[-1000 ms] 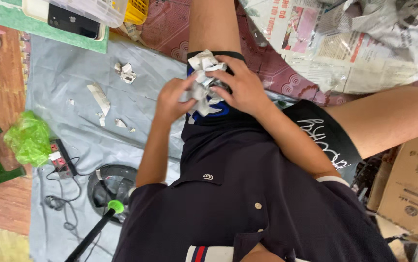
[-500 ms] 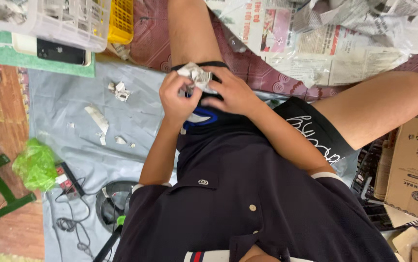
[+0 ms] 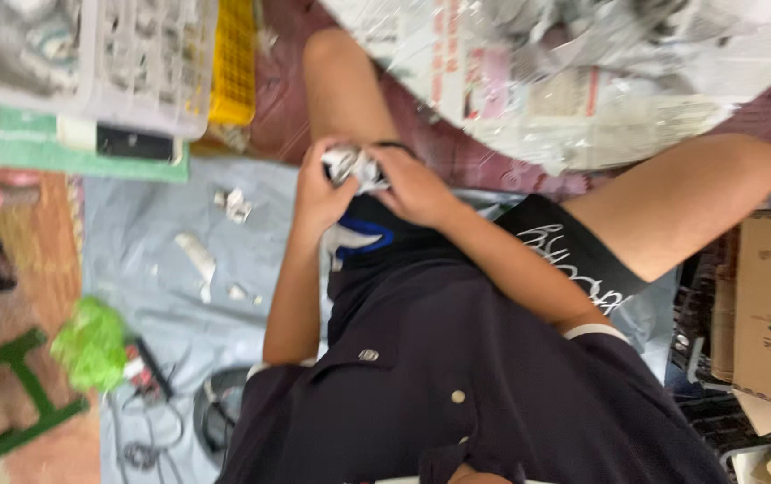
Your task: The person sits on the floor and repeatedly wraps small white objects with pieces of newspaper. They fold the paper around each object and place the wrapped item into a white plastic basket. The process is repeated for multiple items.
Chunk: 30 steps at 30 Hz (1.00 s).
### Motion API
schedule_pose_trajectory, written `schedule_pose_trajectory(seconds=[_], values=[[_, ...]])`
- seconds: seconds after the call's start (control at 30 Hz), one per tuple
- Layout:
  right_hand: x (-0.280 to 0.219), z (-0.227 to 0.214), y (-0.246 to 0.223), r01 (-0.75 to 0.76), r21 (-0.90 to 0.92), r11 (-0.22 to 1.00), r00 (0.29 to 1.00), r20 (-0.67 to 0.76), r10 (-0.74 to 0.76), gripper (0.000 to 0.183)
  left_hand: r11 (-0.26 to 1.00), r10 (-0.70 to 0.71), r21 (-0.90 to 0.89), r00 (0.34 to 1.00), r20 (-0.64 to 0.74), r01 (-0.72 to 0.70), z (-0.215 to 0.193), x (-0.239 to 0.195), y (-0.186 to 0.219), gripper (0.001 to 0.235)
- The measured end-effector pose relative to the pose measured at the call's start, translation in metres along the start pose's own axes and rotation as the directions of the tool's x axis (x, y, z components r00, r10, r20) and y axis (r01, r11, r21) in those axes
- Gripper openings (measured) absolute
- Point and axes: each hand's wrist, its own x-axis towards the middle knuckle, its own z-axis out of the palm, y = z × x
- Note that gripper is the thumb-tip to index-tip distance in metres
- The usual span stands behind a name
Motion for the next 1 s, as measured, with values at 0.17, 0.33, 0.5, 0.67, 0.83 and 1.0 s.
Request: schedule_pose_trajectory(seconds=[0.17, 0.33, 0.5, 0.67, 0.83, 1.0], values=[[0.001, 0.003, 0.000, -0.025, 0.054, 0.998, 1.000, 0.017, 0.024, 0.072, 0.988, -0.055, 0.150, 0.990, 0.130, 0.035, -0.004, 0.010, 0.010, 0.045], [-0.002, 0.004, 0.002, -0.223, 0.024, 0.975, 0.975, 0.019, 0.223, 0.071, 0.928, -0.175, 0.356, 0.973, 0.151, 0.112, 0.022, 0.032, 0.030, 0.042], [-0.003, -0.014, -0.002, -0.299, 0.136, 0.944, 0.943, -0.109, 0.315, 0.079, 0.922, -0.061, 0.386, 0.978, 0.201, -0.022, 0.047, 0.049, 0.060, 0.049], [-0.012, -0.071, -0.015, -0.519, 0.056, 0.853, 0.828, -0.215, 0.518, 0.071, 0.942, 0.257, 0.173, 0.949, 0.182, -0.288, 0.076, 0.071, 0.108, 0.050], [-0.025, -0.149, -0.012, -0.623, 0.119, 0.773, 0.728, -0.272, 0.629, 0.073, 0.859, 0.510, -0.037, 0.844, 0.165, -0.511, 0.098, 0.077, 0.135, 0.061], [-0.024, -0.230, 0.030, -0.422, -0.159, 0.893, 0.848, -0.418, 0.327, 0.075, 0.883, 0.466, -0.125, 0.878, 0.106, -0.453, 0.117, 0.083, 0.105, 0.057]])
